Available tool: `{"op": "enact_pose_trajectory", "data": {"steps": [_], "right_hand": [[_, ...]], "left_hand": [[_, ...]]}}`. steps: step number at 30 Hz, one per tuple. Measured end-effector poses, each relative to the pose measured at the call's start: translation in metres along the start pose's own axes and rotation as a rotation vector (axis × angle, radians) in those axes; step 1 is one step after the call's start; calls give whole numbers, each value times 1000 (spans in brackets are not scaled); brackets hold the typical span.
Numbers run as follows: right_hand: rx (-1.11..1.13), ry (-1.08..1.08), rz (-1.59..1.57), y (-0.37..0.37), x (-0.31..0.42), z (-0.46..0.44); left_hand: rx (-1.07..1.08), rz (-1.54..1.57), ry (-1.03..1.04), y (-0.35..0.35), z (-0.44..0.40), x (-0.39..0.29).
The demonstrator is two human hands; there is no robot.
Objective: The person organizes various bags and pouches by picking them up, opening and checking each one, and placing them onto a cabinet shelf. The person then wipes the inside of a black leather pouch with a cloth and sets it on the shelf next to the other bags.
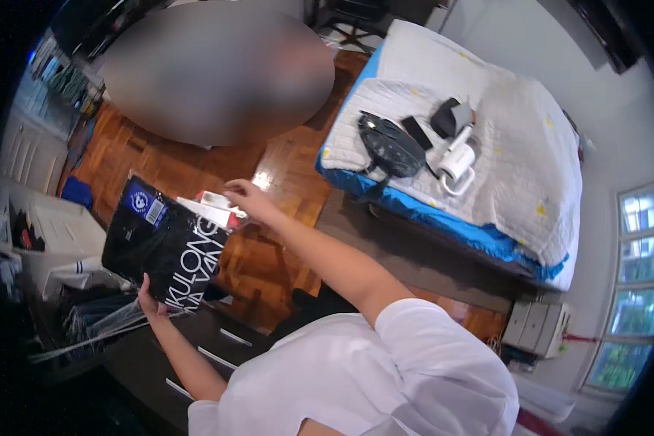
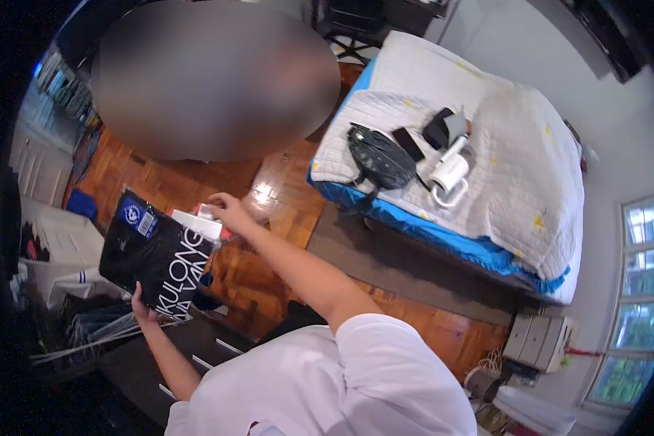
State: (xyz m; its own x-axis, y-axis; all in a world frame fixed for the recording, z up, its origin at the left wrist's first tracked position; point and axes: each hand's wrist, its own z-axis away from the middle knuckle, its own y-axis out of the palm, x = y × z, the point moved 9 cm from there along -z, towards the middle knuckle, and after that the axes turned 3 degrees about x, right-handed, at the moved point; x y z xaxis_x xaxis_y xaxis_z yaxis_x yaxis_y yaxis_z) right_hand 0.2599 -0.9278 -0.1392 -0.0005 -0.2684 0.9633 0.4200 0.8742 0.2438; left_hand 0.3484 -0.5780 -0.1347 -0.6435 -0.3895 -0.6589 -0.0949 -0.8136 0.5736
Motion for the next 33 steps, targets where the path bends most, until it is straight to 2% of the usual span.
{"op": "enact_pose_trajectory", "data": {"steps": [1,3,4,5,6,7,8,9,10,11,13,14,15,16,17,18,19,20,21,22,23,25,27,29,31,33], "right_hand": [[-43,55,67,-30,4,18],[-205,188,-92,-104,-50,40],[-315,332,-20,-146,-62,61],[-469,318,-218,-185,-83,78],[-572,331,-232,-221,-87,98],[-613,298,-195,-264,-106,106],[-798,255,-91,-301,-105,125],[-1020,223,167,-358,-130,139],[-1102,294,41,-389,-137,158],[-1178,366,-84,-414,-143,172],[-1345,338,-126,-416,-69,200],[-1418,379,-28,-448,-82,203],[-1488,418,73,-480,-93,203],[-1451,387,98,-496,-86,198],[-1528,274,141,-519,-100,189],[-1424,353,50,-538,-115,172],[-1337,419,-40,-541,-123,166],[-1250,443,-101,-540,-122,161],[-1159,465,-155,-530,-104,157],[-1062,487,-202,-520,-92,148],[-1043,376,-188,-520,-79,138],[-1002,165,-164,-517,-55,128],[-901,94,-75,-506,-25,112],[-779,25,6,-489,11,90],[-623,-34,-76,-453,55,74],[-459,-40,-113,-413,99,67]], "left_hand": [[-82,-88,51,-48,-27,1],[-262,-277,131,-140,-75,3],[-354,-331,128,-149,-74,7],[-447,-384,119,-157,-73,10],[-537,-433,118,-163,-72,11],[-544,-520,237,-161,-75,2],[-551,-604,360,-160,-76,-4],[-562,-687,479,-153,-75,-9],[-1215,-1046,307,-155,-36,-21],[-1284,-1129,376,-129,-17,-31],[-1422,-1291,518,-75,14,-41],[-1391,-1436,736,-57,17,-44],[-1334,-1476,828,-37,18,-38],[-1273,-1517,919,-5,25,-27],[-1210,-1557,1009,34,31,-11],[-1016,-1438,948,88,24,25],[-757,-1270,1023,86,-2,42],[-745,-1189,1000,124,-7,74],[-607,-1102,914,161,-22,105],[-451,-939,729,165,-57,144],[-309,-1059,670,248,-50,172],[2,-710,132,262,-109,278],[121,-536,-271,313,-113,365],[246,-480,-438,341,-123,435],[300,-356,-573,365,-126,481],[322,21,-490,420,-103,456]]}}
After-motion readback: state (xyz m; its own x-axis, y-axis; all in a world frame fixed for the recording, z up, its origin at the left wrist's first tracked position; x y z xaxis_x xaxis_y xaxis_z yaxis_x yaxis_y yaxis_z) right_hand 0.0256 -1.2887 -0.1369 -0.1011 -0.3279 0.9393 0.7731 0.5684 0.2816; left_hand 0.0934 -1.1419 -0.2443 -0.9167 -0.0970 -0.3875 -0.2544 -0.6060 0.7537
